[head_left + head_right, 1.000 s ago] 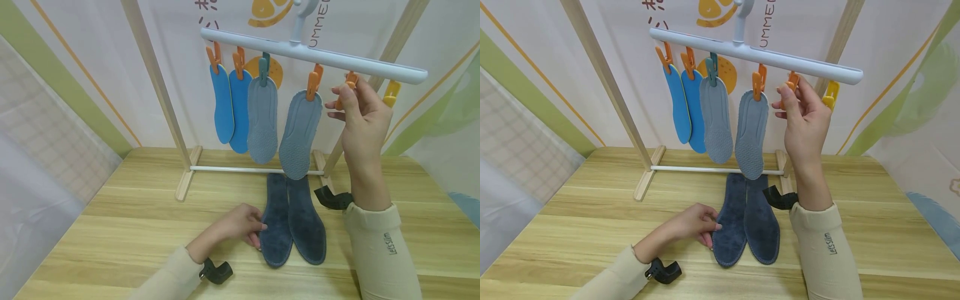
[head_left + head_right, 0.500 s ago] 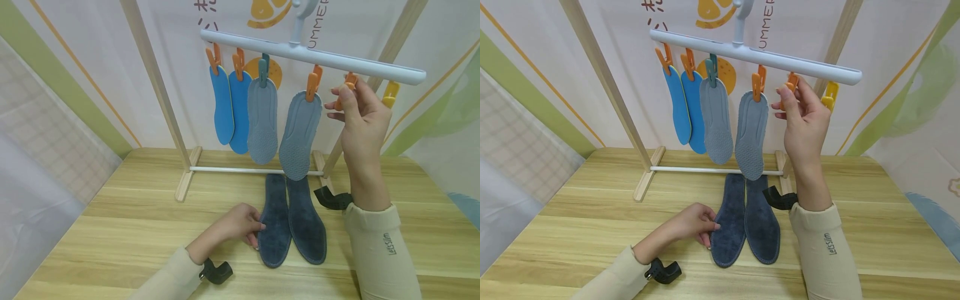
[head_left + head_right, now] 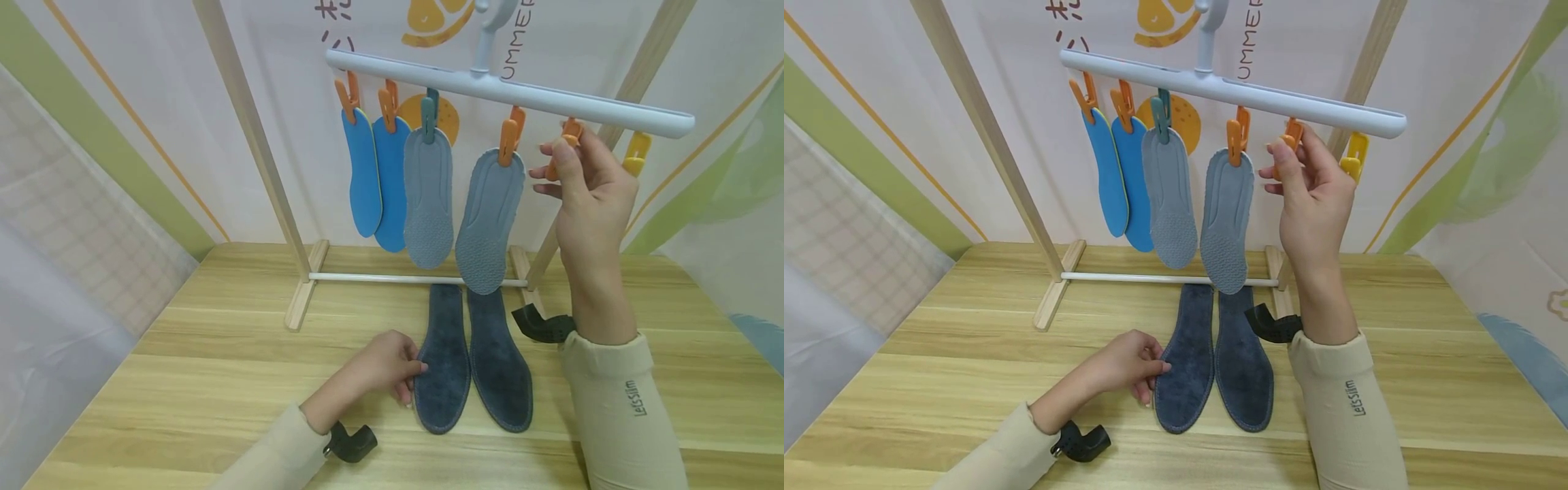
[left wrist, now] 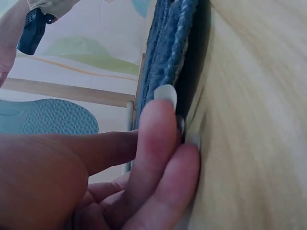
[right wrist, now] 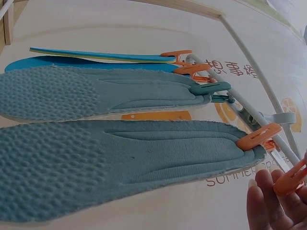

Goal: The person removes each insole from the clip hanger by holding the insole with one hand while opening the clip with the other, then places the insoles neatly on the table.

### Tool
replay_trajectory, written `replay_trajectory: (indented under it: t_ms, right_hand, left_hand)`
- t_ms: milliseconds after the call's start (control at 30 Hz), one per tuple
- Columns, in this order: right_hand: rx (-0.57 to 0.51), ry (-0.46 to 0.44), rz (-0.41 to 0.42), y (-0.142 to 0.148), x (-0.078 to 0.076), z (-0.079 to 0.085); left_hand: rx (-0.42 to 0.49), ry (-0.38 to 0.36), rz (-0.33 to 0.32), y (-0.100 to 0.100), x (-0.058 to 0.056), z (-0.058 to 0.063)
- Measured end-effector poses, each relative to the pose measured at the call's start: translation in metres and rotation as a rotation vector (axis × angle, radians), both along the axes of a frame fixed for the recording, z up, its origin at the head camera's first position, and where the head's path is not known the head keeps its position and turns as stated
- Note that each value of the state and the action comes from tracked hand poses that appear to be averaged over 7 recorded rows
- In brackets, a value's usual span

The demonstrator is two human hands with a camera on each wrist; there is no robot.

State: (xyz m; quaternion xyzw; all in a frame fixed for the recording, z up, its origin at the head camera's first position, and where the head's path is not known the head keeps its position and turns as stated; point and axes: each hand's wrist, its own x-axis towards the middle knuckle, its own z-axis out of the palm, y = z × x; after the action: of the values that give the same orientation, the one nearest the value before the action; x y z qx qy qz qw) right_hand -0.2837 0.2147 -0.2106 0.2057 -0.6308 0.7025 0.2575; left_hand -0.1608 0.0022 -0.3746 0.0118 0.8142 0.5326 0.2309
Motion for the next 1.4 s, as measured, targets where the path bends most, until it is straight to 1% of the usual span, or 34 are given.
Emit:
replay_trajectory:
  t_ms: [133,267,367,533,700,800,933,1033,1200,1267,1400]
  right_hand:
    - [-0.003,0.002,-0.003,0.0,0.0,0.0]
    - [-0.005,-0.002,-0.006,-0.001,0.0,-0.001]
    - [-0.003,-0.005,-0.011,-0.001,0.0,0.0]
    - [-0.014,-0.004,-0.004,-0.003,0.002,0.002]
    - [-0.038,-0.002,0.009,-0.003,0.001,0.003]
    - [-0.05,-0.006,0.022,-0.003,-0.002,0.001]
    - [-0.039,-0.005,0.019,-0.003,-0.004,-0.002]
    - [-0.033,-0.001,0.012,-0.003,-0.005,-0.003]
    - [-0.049,-0.002,0.017,-0.003,-0.007,-0.004]
    - [-0.042,0.0,0.012,-0.003,-0.007,-0.004]
    - [-0.021,0.006,0.0,-0.003,-0.007,-0.004]
  left_hand:
    - [-0.075,0.03,0.007,0.0,0.002,0.003]
    - [-0.186,0.092,0.007,-0.001,0.002,0.007]
    - [-0.25,0.139,0.026,-0.003,0.001,0.01]
    - [-0.3,0.212,0.073,-0.006,-0.003,0.018]
    - [-0.346,0.289,0.072,-0.001,-0.014,0.026]
    - [-0.328,0.327,0.067,0.005,-0.021,0.029]
    - [-0.232,0.34,0.069,0.015,-0.031,0.031]
    - [-0.156,0.327,0.092,0.023,-0.04,0.032]
    - [-0.111,0.302,0.15,0.032,-0.055,0.03]
    - [-0.095,0.288,0.158,0.035,-0.06,0.029]
    - [-0.027,0.273,0.164,0.042,-0.069,0.027]
